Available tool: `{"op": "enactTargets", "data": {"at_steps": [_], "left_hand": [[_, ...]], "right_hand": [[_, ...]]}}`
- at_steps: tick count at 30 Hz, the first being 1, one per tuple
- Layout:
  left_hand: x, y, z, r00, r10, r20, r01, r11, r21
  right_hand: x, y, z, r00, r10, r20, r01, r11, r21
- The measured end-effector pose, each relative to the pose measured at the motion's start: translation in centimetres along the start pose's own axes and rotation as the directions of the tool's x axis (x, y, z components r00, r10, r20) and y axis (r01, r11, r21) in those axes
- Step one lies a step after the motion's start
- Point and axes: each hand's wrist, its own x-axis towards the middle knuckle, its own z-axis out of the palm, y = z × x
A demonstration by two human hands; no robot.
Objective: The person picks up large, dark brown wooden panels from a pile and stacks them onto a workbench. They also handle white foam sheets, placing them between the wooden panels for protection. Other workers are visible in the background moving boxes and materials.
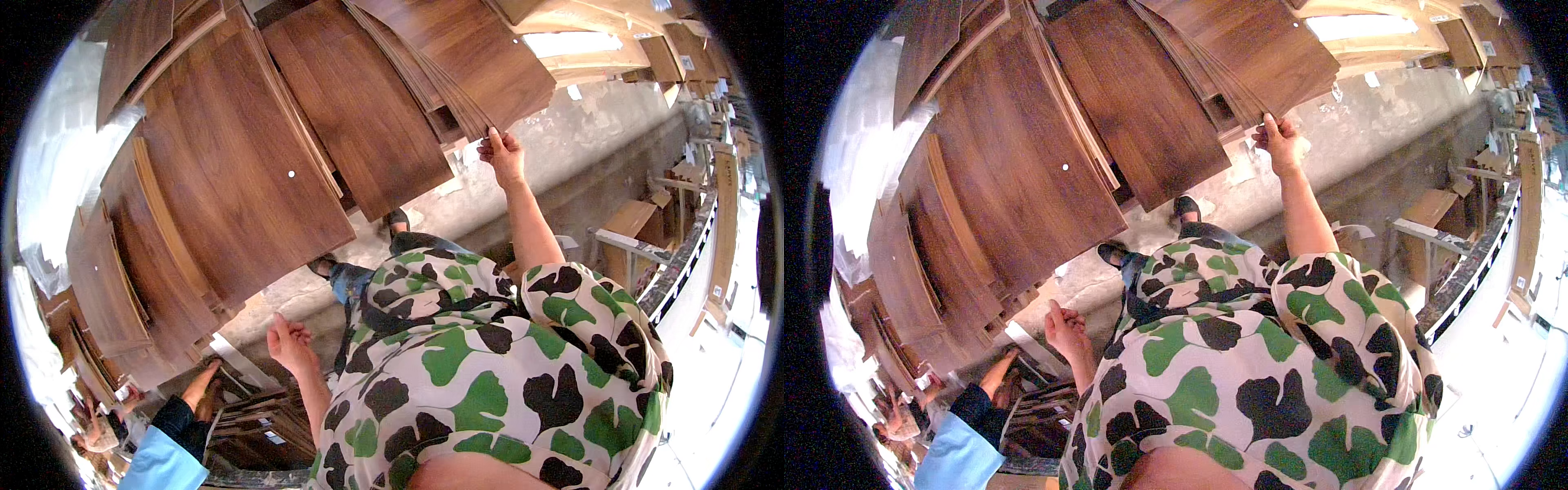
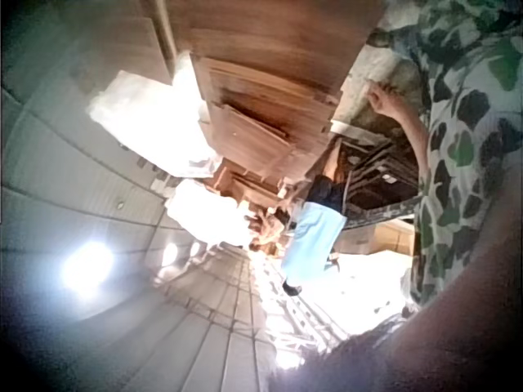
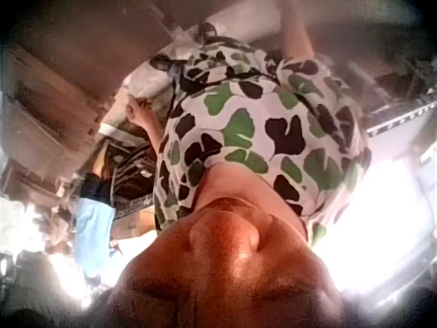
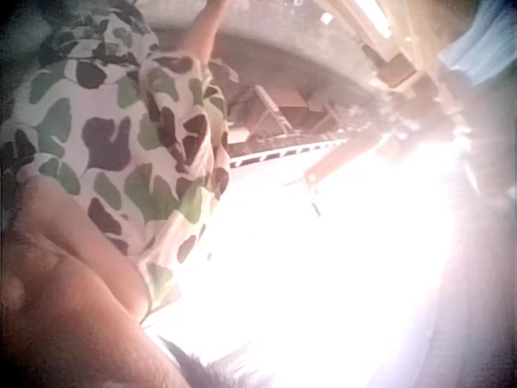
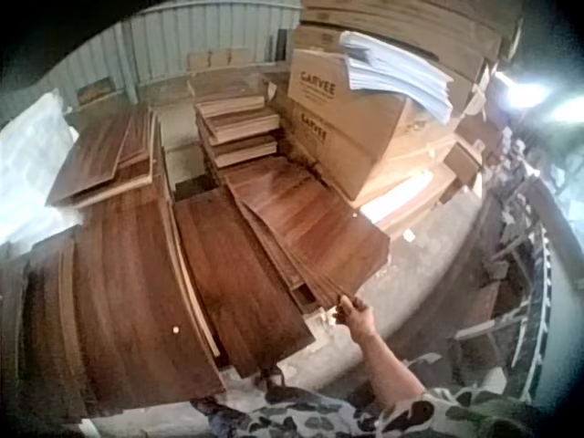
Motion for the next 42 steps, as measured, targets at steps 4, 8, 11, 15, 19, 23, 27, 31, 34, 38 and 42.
{"op": "enactTargets", "data": {"at_steps": [4, 8, 11, 15, 19, 23, 27, 31, 34, 38, 42], "left_hand": [[0.5, 0.8, -1.0, 1.000, -0.010, -0.011, 0.010, 0.999, 0.030], [0.3, 1.2, -1.4, 1.000, 0.005, 0.001, -0.005, 0.998, 0.063], [0.3, 1.1, -1.2, 1.000, 0.004, 0.022, -0.006, 0.997, 0.081], [0.5, 0.9, -0.8, 1.000, -0.020, 0.002, 0.020, 0.998, 0.066], [1.0, 0.0, -1.2, 1.000, -0.017, 0.015, 0.016, 0.999, 0.039], [0.6, -0.4, -1.0, 1.000, -0.026, 0.003, 0.026, 0.999, 0.030], [0.1, -0.6, -0.2, 0.998, -0.065, -0.010, 0.065, 0.998, 0.014], [0.0, -1.0, -0.3, 0.998, -0.057, 0.006, 0.057, 0.998, 0.018], [0.3, -1.0, -0.3, 0.998, -0.066, 0.002, 0.066, 0.998, -0.013], [1.0, -1.5, -1.0, 0.998, -0.043, 0.038, 0.044, 0.999, -0.017], [1.3, -1.6, -1.4, 0.998, -0.067, -0.006, 0.067, 0.998, 0.014]], "right_hand": [[0.2, 1.2, 0.4, 1.000, 0.000, 0.013, -0.001, 0.999, 0.047], [-0.9, 0.5, 1.6, 0.997, 0.001, 0.071, 0.009, 0.989, -0.148], [-1.2, 0.4, 1.4, 0.995, -0.039, 0.093, 0.050, 0.991, -0.126], [-1.0, 0.0, 1.1, 0.998, 0.007, 0.059, 0.000, 0.994, -0.112], [-0.2, 0.6, 0.3, 0.998, -0.003, 0.061, 0.006, 0.999, -0.037], [-1.0, 0.3, 1.2, 0.995, -0.039, 0.086, 0.041, 0.999, -0.017], [-1.8, 1.0, 2.6, 0.997, -0.018, 0.073, 0.030, 0.987, -0.160], [-2.2, 0.3, 2.8, 0.992, 0.016, 0.125, 0.004, 0.988, -0.157], [-1.6, 0.7, 2.0, 0.989, 0.035, 0.142, -0.015, 0.990, -0.137], [-1.1, 1.1, 1.0, 0.987, 0.041, 0.158, -0.017, 0.988, -0.151], [-1.0, 1.2, 0.8, 0.988, 0.043, 0.149, -0.023, 0.991, -0.135]]}}
